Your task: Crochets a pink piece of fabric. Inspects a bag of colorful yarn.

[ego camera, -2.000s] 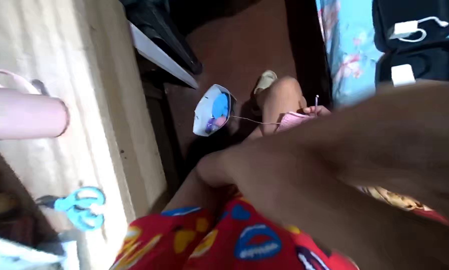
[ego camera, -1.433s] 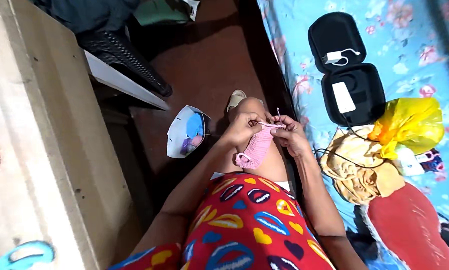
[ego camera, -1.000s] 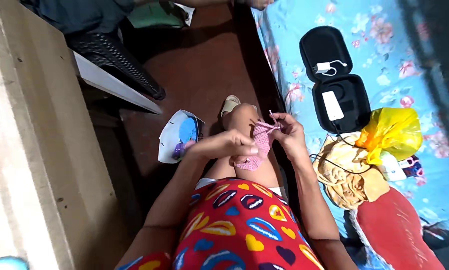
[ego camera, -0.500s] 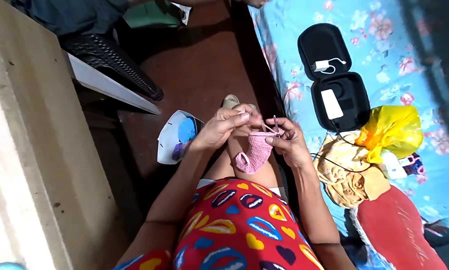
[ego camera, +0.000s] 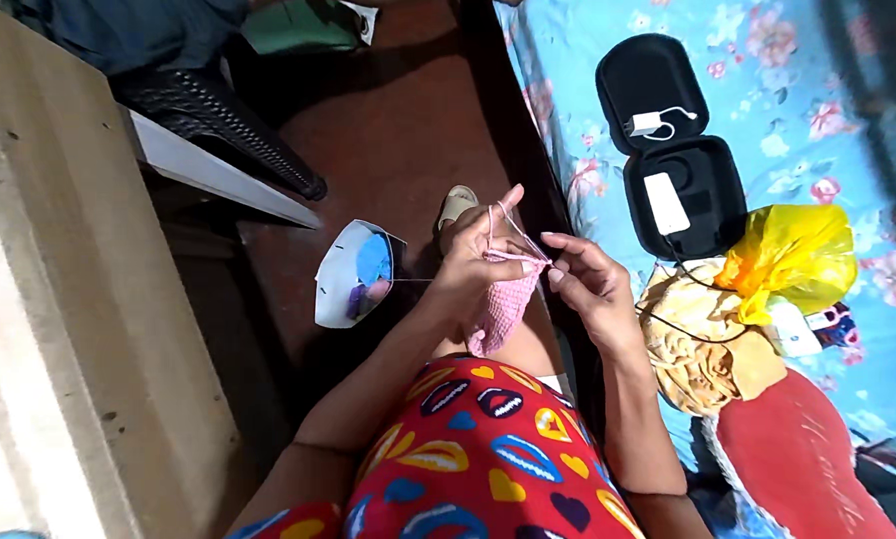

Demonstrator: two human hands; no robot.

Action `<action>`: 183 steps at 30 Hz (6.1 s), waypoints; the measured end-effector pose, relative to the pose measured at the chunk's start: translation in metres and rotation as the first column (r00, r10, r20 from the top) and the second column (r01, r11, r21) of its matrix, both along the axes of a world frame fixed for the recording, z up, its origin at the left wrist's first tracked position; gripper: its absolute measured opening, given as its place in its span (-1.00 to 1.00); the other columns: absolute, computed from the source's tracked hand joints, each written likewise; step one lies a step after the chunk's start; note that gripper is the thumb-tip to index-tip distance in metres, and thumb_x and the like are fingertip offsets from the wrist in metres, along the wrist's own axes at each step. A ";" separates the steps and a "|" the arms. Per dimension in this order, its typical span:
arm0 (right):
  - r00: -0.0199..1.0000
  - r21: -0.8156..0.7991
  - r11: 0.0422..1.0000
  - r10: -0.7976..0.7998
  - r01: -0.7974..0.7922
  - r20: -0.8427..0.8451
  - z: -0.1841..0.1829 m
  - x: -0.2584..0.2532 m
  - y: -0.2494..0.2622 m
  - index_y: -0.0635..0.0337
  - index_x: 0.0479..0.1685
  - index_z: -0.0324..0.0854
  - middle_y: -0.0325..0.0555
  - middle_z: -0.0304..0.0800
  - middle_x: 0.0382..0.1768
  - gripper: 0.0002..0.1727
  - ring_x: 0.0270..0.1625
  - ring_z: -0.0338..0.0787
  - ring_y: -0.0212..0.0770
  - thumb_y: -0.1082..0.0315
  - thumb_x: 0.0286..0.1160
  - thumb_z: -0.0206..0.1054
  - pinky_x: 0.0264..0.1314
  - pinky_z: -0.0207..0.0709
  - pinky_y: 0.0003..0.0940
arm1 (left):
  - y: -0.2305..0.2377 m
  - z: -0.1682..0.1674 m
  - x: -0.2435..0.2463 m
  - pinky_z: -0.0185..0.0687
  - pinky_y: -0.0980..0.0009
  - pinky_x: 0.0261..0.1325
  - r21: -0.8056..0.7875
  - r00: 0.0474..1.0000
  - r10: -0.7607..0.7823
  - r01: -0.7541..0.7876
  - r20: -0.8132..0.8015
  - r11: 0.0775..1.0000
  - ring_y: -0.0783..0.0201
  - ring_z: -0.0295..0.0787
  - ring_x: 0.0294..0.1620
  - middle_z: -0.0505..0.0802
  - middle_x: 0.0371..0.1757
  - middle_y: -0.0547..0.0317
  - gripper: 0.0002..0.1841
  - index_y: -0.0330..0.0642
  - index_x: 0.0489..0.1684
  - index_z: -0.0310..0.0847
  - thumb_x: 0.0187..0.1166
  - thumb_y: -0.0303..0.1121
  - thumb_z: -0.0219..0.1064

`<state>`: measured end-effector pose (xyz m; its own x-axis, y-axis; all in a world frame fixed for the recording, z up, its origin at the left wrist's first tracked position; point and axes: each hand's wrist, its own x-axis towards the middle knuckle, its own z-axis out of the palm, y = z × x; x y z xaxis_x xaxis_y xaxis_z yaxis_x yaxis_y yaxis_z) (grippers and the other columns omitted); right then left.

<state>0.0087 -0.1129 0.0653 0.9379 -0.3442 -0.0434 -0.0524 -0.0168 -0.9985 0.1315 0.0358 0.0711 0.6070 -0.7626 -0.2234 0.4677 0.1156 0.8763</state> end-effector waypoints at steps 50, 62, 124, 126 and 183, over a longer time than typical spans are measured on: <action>0.972 -0.127 0.983 -0.102 0.131 0.212 0.019 -0.019 0.019 0.20 0.11 0.65 -0.41 0.77 -0.38 -0.74 -0.37 0.68 -0.64 0.54 0.47 0.34 -0.24 0.61 -0.72 | 0.012 0.023 -0.040 0.78 0.53 -0.06 -0.095 0.812 0.256 -0.243 0.525 0.965 0.50 0.84 -0.23 0.92 -0.22 0.26 -0.21 -0.32 0.75 0.22 0.39 -0.71 0.38; 0.921 -0.746 0.620 0.095 0.242 0.378 0.007 -0.025 -0.006 0.29 -0.13 0.79 -0.04 0.62 -0.52 -0.81 -0.52 0.56 -0.30 0.45 0.55 0.25 -0.48 0.40 -0.51 | 0.023 0.045 -0.008 0.78 0.57 -0.18 0.013 0.996 0.032 -0.033 0.084 0.999 0.47 0.83 -0.32 0.89 -0.32 0.22 -0.33 -0.32 0.61 0.43 0.33 -0.70 0.29; 0.995 0.015 0.996 -0.087 0.086 0.055 0.030 -0.020 0.021 0.22 0.28 0.67 -0.41 0.65 -0.52 -0.60 -0.55 0.49 -0.62 0.60 0.45 0.29 -0.48 0.38 -0.73 | 0.011 -0.002 -0.051 0.75 0.50 -0.08 -0.146 0.456 0.270 -0.288 0.848 0.946 0.42 0.80 -0.20 0.86 -0.20 0.11 -0.58 -0.24 0.46 0.58 0.60 -0.51 0.34; 0.988 -0.052 0.993 -0.102 0.109 0.114 0.026 -0.021 0.020 0.19 0.22 0.62 -0.44 0.66 -0.51 -0.64 -0.49 0.58 -0.61 0.59 0.44 0.32 -0.38 0.50 -0.71 | 0.010 0.002 -0.051 0.77 0.52 0.00 -0.158 0.607 0.279 -0.245 0.744 0.956 0.50 0.83 -0.14 0.91 -0.13 0.18 -0.54 -0.30 0.50 0.55 0.57 -0.57 0.35; 0.959 -0.476 0.876 0.199 -0.083 0.200 0.004 -0.011 -0.023 0.19 0.30 0.78 -0.16 0.80 -0.19 -0.58 -0.27 0.66 -0.54 0.52 0.55 0.16 -0.13 0.59 -0.62 | 0.010 0.028 -0.018 0.78 0.52 -0.17 -0.024 0.986 0.134 -0.132 0.104 0.991 0.40 0.84 -0.30 0.90 -0.23 0.11 -0.20 -0.15 0.79 0.24 0.39 -0.72 0.26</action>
<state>-0.0024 -0.1359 0.0688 0.9401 -0.1339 0.3137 0.2201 -0.4643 -0.8579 0.1139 0.0457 0.0992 0.7228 -0.6766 -0.1405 0.3528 0.1864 0.9170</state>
